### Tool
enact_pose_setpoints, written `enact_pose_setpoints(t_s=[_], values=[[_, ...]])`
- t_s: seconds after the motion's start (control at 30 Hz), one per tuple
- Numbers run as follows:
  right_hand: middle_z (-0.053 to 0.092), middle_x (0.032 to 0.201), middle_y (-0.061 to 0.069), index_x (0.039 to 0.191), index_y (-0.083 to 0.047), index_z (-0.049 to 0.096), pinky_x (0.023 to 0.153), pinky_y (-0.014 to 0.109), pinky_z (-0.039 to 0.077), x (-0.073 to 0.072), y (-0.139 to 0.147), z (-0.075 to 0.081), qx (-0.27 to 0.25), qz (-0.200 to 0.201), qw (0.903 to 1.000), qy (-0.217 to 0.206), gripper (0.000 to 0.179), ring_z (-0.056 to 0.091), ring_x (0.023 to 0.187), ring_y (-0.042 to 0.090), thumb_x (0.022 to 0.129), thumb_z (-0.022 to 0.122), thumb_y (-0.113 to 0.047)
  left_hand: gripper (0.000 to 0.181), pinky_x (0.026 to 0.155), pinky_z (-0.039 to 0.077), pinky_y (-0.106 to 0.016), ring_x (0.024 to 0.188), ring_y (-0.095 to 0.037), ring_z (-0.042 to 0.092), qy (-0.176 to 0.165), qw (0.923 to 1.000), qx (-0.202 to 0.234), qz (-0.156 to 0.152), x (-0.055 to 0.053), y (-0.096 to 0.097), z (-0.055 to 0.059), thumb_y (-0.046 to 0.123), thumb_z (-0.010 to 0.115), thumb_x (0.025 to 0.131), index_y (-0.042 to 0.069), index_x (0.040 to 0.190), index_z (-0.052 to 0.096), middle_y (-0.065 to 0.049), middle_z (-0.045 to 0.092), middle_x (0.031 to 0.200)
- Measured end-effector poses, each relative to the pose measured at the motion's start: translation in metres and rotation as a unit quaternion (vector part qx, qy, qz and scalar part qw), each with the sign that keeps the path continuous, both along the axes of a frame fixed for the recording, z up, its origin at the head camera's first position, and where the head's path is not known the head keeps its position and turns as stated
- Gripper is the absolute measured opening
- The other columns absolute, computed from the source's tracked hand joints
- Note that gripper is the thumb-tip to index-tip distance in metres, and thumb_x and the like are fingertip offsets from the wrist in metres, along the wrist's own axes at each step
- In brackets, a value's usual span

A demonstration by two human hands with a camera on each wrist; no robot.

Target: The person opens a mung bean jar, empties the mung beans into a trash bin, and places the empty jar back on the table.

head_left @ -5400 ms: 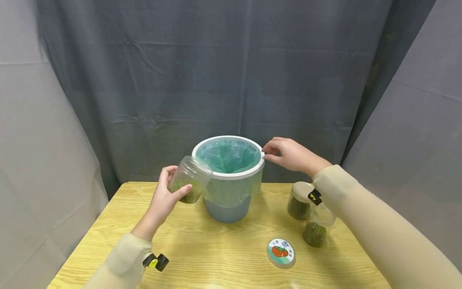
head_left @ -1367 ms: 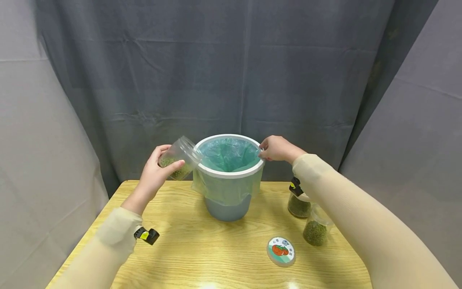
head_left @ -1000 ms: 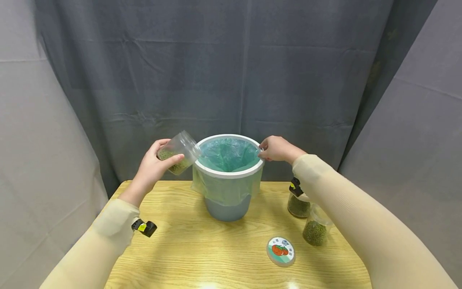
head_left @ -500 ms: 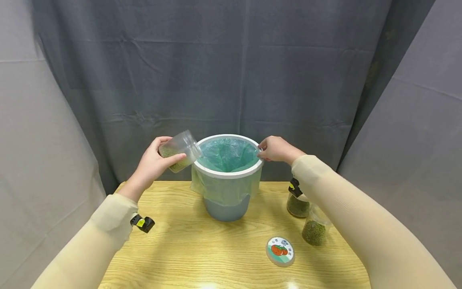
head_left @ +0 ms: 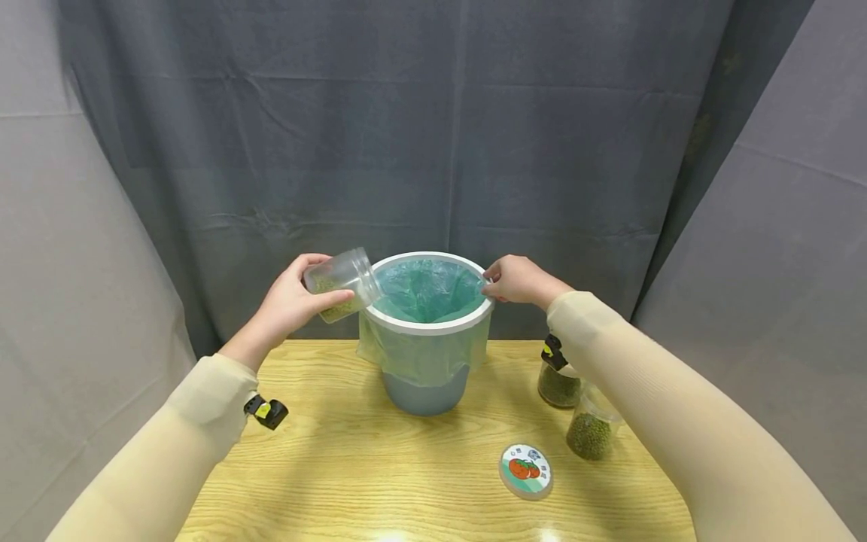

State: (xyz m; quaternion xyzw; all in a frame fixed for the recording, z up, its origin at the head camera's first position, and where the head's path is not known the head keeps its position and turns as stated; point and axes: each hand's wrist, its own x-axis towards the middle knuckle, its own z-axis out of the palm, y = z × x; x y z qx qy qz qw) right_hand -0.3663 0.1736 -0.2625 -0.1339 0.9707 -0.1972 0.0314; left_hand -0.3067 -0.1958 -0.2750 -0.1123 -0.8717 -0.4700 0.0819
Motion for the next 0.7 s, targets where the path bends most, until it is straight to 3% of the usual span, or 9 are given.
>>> enact_pose_setpoints(t_s=[0.7], values=[[0.069,0.086,0.009,0.138,0.008,0.059,0.078,0.033,0.053,0.001,-0.001,-0.002,-0.026,-0.004,0.9997,-0.003,0.048,0.063,0.077,0.016,0.098,0.066,-0.017,0.079,0.101,0.047,-0.048,0.125,-0.034,0.054,-0.011,0.9996,-0.027,-0.004,-0.011,-0.002,0.001,0.043,0.083,0.086,0.013,0.148,0.044,-0.016,0.053,0.144]])
